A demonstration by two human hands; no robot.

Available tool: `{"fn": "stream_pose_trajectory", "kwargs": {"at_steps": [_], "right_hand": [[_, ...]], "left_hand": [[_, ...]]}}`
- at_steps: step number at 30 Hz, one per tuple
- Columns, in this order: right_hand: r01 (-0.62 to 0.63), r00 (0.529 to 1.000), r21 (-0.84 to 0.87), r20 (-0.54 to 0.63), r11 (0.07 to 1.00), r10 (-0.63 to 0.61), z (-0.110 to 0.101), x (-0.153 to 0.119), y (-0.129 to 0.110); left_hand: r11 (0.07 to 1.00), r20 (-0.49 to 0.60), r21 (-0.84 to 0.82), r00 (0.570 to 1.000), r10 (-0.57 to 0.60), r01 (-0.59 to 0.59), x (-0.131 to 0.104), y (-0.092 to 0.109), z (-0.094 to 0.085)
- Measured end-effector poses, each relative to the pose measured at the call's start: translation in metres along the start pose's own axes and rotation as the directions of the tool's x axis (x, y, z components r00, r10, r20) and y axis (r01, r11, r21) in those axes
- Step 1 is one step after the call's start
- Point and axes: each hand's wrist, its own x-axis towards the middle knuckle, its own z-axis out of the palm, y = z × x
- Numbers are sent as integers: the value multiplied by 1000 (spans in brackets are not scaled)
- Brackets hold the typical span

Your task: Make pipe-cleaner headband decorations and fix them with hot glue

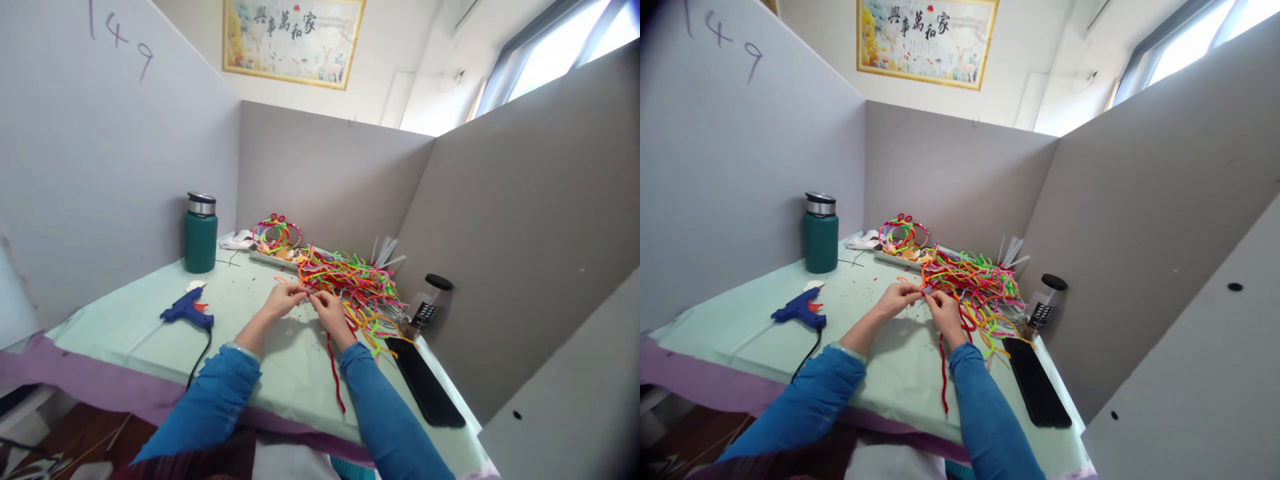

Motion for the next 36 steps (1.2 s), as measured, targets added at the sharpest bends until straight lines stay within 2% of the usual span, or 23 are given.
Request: {"fn": "stream_pose_trajectory", "kwargs": {"at_steps": [7,13,16,20,28,32,36], "right_hand": [[-39,999,30,3,999,39,-2,3,2],[-66,997,-88,-45,994,62,-3,4,5],[-87,996,-38,26,995,88,-4,5,5],[-119,989,52,98,992,113,-7,6,3],[-12,1000,-26,5,1000,12,-7,3,-1],[33,999,-45,6,998,-33,-5,0,-4],[144,989,-98,38,985,-141,-5,-3,-9]], "left_hand": [[996,-11,85,999,40,-39,1,-3,0],[964,-27,260,998,61,-51,2,-9,1],[942,-29,329,997,73,-59,2,-10,1],[945,-19,324,998,60,-51,3,-11,1],[894,14,443,998,64,-64,0,-13,4],[884,39,460,997,65,-76,-2,-10,5],[870,42,489,998,47,-62,-2,-10,7]]}}
